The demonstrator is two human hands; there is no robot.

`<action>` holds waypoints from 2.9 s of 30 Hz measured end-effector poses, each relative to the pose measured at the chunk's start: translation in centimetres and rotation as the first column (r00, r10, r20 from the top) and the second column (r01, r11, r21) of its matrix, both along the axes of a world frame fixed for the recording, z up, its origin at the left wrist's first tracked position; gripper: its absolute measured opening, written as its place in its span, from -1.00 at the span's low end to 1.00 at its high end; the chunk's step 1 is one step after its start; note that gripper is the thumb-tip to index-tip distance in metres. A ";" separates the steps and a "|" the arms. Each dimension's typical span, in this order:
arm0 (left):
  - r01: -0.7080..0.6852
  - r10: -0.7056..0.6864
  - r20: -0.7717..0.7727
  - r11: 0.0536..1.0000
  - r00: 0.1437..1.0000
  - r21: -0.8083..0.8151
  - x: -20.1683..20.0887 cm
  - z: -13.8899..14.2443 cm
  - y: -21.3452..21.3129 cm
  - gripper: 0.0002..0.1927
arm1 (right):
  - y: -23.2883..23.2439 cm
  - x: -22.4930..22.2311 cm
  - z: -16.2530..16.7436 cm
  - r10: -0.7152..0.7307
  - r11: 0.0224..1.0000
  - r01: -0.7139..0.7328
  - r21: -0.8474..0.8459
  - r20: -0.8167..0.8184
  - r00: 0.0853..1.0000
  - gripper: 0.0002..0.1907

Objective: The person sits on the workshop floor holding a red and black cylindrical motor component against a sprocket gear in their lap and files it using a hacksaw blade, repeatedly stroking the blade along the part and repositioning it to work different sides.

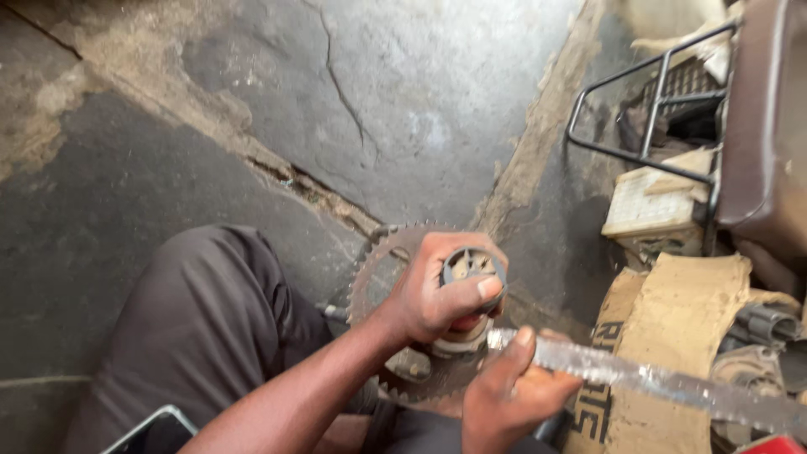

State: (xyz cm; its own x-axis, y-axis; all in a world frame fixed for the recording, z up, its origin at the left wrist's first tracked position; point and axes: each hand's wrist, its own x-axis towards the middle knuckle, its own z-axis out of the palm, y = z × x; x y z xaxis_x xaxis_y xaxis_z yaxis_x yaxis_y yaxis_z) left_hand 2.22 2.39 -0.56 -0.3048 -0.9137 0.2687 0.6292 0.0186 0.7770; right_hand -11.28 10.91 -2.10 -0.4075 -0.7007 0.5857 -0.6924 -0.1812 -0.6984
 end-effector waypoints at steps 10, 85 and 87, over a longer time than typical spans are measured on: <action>-0.009 0.009 0.000 1.000 1.000 -0.009 -0.3 -0.1 -0.1 -0.68 | -0.1 -0.8 -0.8 0.025 0.998 -0.020 -0.052 0.095 0.995 -0.67; -0.361 0.316 0.259 0.920 0.913 0.151 -1.4 3.0 -0.3 -0.62 | -1.8 -2.9 -0.3 0.201 0.978 -0.174 -0.113 0.719 0.665 -0.84; -0.352 0.305 0.256 0.922 0.917 0.162 -1.5 2.9 -0.4 -0.61 | -1.8 -3.0 -0.2 0.171 0.983 -0.163 -0.083 0.726 0.666 -0.83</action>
